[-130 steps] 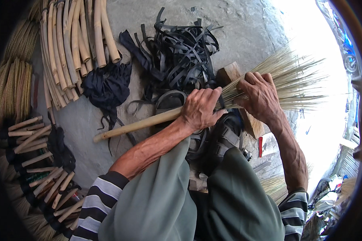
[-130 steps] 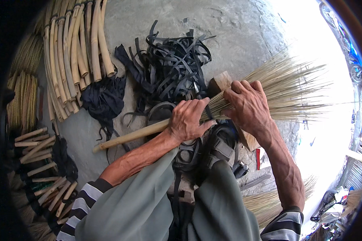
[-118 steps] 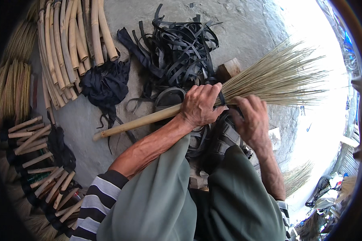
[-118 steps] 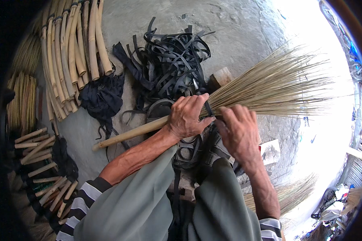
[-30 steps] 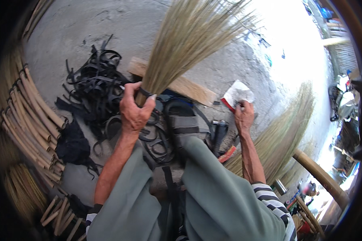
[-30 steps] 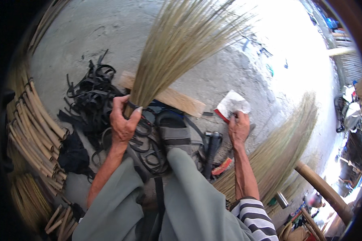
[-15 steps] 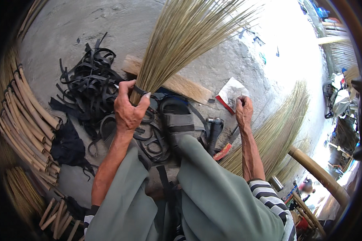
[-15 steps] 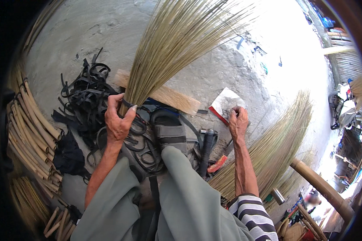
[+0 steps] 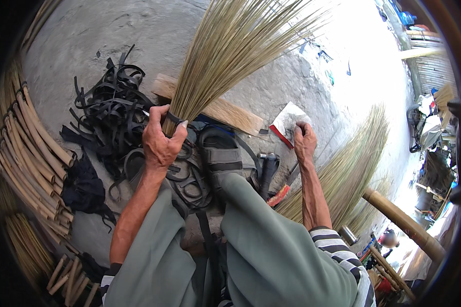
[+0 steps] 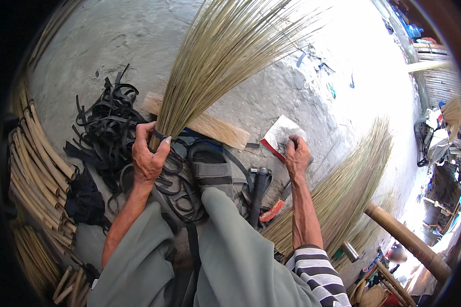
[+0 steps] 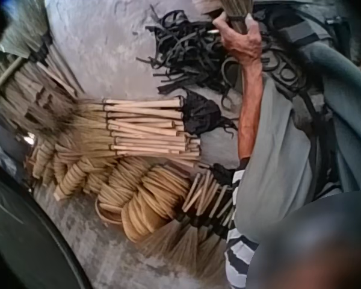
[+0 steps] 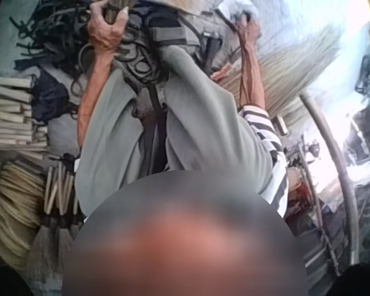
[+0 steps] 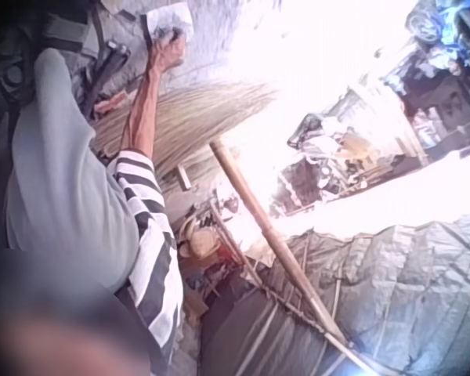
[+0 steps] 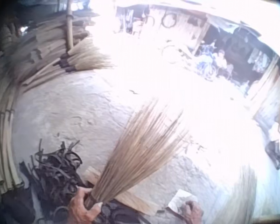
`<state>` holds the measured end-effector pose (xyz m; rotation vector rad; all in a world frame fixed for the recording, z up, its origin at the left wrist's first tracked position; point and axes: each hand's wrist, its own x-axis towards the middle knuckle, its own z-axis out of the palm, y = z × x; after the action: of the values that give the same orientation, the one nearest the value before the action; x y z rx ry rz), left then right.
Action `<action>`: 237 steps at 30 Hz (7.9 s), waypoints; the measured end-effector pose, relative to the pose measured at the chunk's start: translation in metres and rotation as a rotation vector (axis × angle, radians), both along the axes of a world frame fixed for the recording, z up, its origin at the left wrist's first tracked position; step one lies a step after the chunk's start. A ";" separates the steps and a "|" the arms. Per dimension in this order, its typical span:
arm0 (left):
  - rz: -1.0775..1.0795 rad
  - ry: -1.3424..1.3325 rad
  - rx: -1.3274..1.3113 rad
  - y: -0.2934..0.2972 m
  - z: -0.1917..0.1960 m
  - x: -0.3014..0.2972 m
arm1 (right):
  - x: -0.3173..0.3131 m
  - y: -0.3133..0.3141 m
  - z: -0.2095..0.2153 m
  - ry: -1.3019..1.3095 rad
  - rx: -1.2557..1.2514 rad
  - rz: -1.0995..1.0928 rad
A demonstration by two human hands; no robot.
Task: The person sits on the floor and repeatedly wraps black rubber strips around the junction of a broom head and its wooden handle. They pull the strips tight, adjust the bundle, and trim excess material with a small knife. Finished brooms and raw materials are visible nearby.
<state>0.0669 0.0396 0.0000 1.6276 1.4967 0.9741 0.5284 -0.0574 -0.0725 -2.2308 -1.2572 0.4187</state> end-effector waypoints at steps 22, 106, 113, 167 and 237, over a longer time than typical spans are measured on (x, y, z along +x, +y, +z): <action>0.043 -0.052 -0.037 0.000 0.010 -0.001 | -0.124 0.034 0.104 0.566 0.057 0.094; 0.021 -0.183 0.249 0.001 0.002 -0.010 | -0.262 0.082 0.152 0.214 0.029 0.766; 0.019 -0.210 0.222 0.001 0.001 -0.011 | -0.116 -0.078 0.073 -0.127 -0.386 0.331; 0.074 -0.257 0.159 0.003 -0.002 -0.016 | -0.239 0.050 0.190 0.081 -0.251 0.755; -0.044 0.172 -0.308 -0.027 0.017 -0.033 | -0.106 -0.152 0.082 0.286 -0.508 0.233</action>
<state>0.0336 0.0125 0.0171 1.5412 1.6265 0.5571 0.4228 -0.2092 0.0093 -2.3076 -1.3669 1.2187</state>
